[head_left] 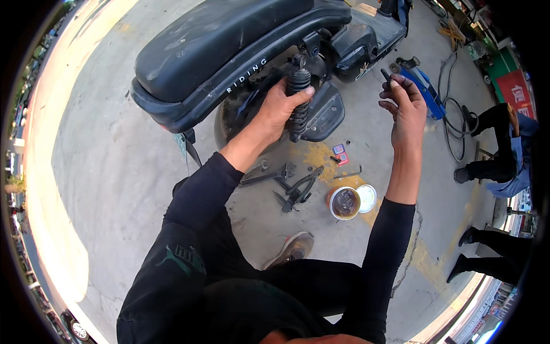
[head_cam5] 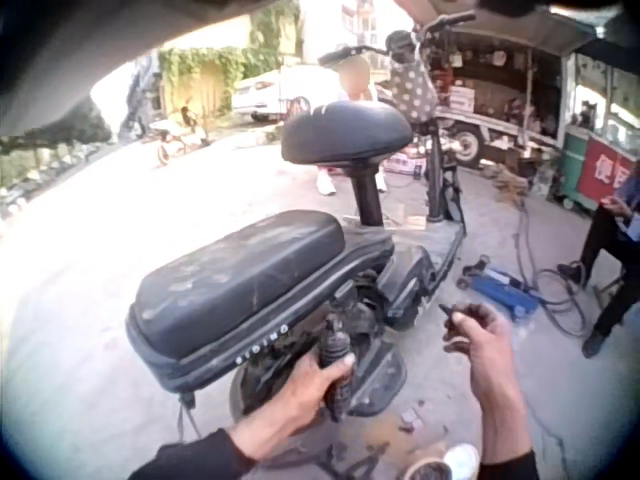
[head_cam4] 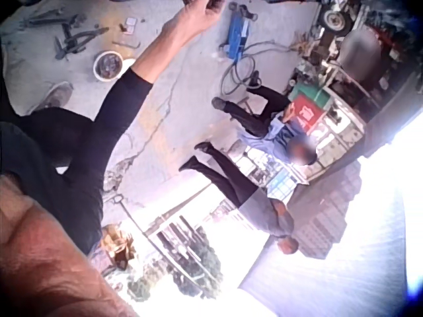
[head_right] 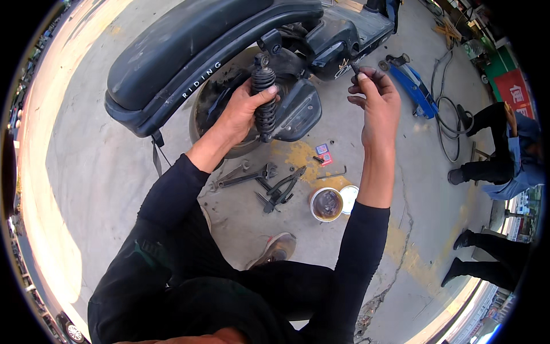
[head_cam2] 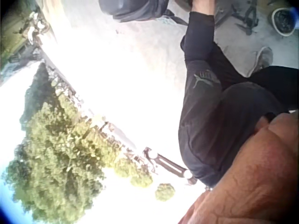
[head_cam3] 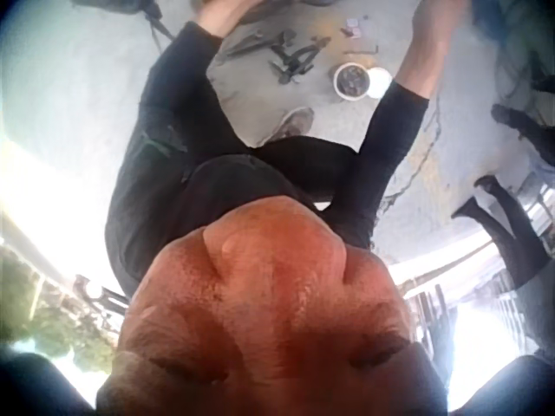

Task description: The person removes a rear shock absorber from a scooter, applies grease to its mounting points, and reinstalls it. The person handles the shock absorber, a grease container, and small fasteners by hand.

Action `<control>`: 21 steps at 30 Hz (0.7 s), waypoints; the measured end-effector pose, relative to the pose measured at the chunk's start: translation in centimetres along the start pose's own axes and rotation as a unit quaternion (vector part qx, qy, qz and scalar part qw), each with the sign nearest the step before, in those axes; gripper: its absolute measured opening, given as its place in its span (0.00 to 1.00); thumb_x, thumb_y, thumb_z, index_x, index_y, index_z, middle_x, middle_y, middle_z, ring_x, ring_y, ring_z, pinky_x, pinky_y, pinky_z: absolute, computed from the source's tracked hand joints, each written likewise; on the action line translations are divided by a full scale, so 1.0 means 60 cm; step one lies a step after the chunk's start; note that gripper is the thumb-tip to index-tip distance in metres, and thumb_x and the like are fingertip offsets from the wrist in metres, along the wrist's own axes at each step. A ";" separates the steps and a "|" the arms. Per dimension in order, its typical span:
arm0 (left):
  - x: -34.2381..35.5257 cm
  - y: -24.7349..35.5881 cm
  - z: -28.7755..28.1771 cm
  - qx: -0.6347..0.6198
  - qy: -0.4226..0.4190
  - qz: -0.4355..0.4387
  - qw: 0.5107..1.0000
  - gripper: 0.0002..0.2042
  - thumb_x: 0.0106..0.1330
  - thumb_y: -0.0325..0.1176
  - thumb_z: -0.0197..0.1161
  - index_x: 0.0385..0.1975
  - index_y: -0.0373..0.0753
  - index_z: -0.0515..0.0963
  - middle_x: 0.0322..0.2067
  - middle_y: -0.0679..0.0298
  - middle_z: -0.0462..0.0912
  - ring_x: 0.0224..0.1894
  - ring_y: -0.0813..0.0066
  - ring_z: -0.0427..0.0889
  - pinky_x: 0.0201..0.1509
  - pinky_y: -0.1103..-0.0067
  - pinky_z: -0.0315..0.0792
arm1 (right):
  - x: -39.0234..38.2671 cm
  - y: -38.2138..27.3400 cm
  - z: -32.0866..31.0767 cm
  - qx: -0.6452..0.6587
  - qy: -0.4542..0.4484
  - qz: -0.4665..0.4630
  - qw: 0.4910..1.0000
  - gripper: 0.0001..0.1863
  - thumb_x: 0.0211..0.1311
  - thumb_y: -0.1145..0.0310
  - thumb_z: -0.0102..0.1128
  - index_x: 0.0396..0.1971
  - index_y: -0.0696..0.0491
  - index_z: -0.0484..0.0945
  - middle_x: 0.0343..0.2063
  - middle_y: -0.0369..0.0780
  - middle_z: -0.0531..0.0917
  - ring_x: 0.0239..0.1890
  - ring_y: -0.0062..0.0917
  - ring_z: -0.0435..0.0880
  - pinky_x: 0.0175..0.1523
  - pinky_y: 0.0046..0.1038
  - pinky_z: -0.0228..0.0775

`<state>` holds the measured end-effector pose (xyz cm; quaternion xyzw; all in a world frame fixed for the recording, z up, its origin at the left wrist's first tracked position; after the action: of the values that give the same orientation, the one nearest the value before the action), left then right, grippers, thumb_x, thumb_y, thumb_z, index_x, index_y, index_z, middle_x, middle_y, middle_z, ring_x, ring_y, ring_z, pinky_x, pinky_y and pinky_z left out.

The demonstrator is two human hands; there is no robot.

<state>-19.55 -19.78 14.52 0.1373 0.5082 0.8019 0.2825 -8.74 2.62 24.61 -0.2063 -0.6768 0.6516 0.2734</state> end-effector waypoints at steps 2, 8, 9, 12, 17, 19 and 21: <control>0.009 0.006 0.010 -0.026 -0.010 -0.026 0.999 0.18 0.65 0.35 0.68 0.51 0.37 0.74 0.40 0.64 0.80 0.43 0.76 0.79 0.51 0.77 0.74 | 0.012 -0.030 0.016 0.017 0.001 -0.016 1.000 0.10 0.66 0.69 0.60 0.44 0.57 0.80 0.34 0.38 0.84 0.35 0.21 0.83 0.39 0.23 0.77; 0.023 -0.002 0.018 -0.086 -0.050 -0.042 0.994 0.16 0.63 0.33 0.58 0.48 0.35 0.75 0.37 0.62 0.81 0.39 0.73 0.82 0.48 0.76 0.76 | 0.033 -0.049 0.062 0.109 -0.026 -0.051 0.992 0.10 0.65 0.71 0.60 0.44 0.58 0.80 0.35 0.40 0.86 0.34 0.21 0.85 0.39 0.23 0.78; 0.028 -0.003 0.017 -0.077 -0.053 -0.041 0.995 0.15 0.63 0.33 0.57 0.48 0.35 0.75 0.36 0.62 0.81 0.38 0.73 0.82 0.48 0.76 0.76 | 0.030 -0.043 0.069 0.094 -0.041 -0.052 0.993 0.11 0.65 0.71 0.60 0.45 0.58 0.80 0.35 0.40 0.86 0.35 0.22 0.85 0.40 0.24 0.78; 0.030 -0.008 0.008 -0.062 -0.051 -0.028 0.996 0.14 0.63 0.32 0.57 0.47 0.34 0.75 0.35 0.62 0.81 0.39 0.73 0.82 0.48 0.76 0.76 | 0.032 -0.017 0.082 0.064 -0.083 -0.038 0.994 0.12 0.66 0.70 0.61 0.47 0.58 0.80 0.36 0.40 0.86 0.36 0.22 0.85 0.42 0.26 0.79; 0.025 0.001 0.015 -0.099 -0.066 -0.035 0.992 0.16 0.62 0.33 0.56 0.48 0.34 0.75 0.37 0.60 0.82 0.40 0.69 0.83 0.50 0.73 0.77 | 0.034 0.005 0.081 0.058 -0.086 -0.040 0.994 0.12 0.65 0.69 0.62 0.46 0.56 0.82 0.36 0.39 0.86 0.36 0.21 0.85 0.41 0.23 0.78; 0.023 0.004 0.018 -0.109 -0.072 -0.042 0.990 0.17 0.62 0.34 0.55 0.49 0.34 0.75 0.38 0.60 0.82 0.40 0.67 0.83 0.50 0.71 0.78 | 0.033 0.001 0.080 0.058 -0.091 -0.047 0.993 0.12 0.65 0.69 0.63 0.46 0.56 0.82 0.36 0.39 0.86 0.36 0.20 0.85 0.41 0.23 0.78; 0.025 0.003 0.014 -0.112 -0.079 -0.044 0.990 0.18 0.62 0.35 0.55 0.49 0.34 0.75 0.38 0.59 0.82 0.41 0.66 0.83 0.50 0.69 0.78 | 0.017 -0.017 0.095 0.051 -0.071 -0.030 0.996 0.10 0.65 0.69 0.62 0.43 0.57 0.81 0.30 0.35 0.84 0.29 0.17 0.82 0.35 0.20 0.75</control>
<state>-20.41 -18.34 14.94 0.1456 0.3970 0.8271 0.3703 -13.11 -1.17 25.76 -0.1251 -0.6661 0.6900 0.2542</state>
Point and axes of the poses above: each hand's wrist, its own x-axis towards the middle knuckle, its own z-axis out of the palm, y = z × x, the point moved 7 cm from there along x, towards the middle knuckle
